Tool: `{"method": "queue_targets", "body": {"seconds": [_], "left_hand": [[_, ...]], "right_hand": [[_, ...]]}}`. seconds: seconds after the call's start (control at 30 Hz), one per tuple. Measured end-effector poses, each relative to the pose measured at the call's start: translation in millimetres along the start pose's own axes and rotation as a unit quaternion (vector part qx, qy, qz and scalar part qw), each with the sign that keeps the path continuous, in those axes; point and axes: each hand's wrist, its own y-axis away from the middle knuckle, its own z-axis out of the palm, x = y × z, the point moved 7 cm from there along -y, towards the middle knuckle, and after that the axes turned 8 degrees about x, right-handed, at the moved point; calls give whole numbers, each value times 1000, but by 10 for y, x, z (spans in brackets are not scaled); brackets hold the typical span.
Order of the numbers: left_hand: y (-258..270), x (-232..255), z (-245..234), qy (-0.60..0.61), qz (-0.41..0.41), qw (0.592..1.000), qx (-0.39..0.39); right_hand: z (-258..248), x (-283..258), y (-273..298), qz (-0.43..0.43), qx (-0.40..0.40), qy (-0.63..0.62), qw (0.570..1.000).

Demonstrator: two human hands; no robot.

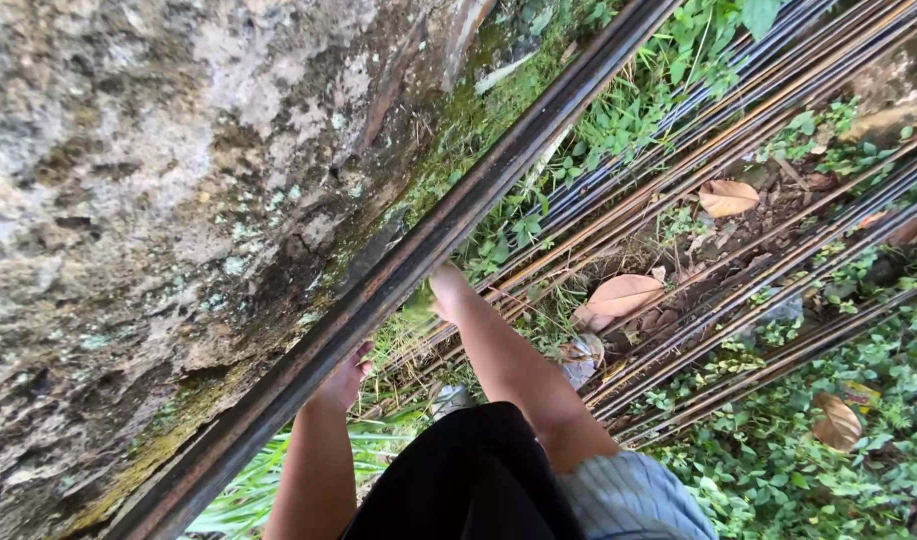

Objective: The recorder is weeding and cleaning moss off a stone wall by hand.

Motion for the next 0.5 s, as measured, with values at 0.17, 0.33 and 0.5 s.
{"method": "queue_targets", "body": {"seconds": [0.17,0.33,0.5], "left_hand": [[41,75,-40,82,10,994,-71],[-62,43,51,131,10,988,-83],[-2,-13,77,-16,-14,999,37]], "right_hand": [[71,222,-435,-27,15,88,996],[-124,452,-990,-64,45,201,976],[-407,336,-789,-108,-41,230,966]]}}
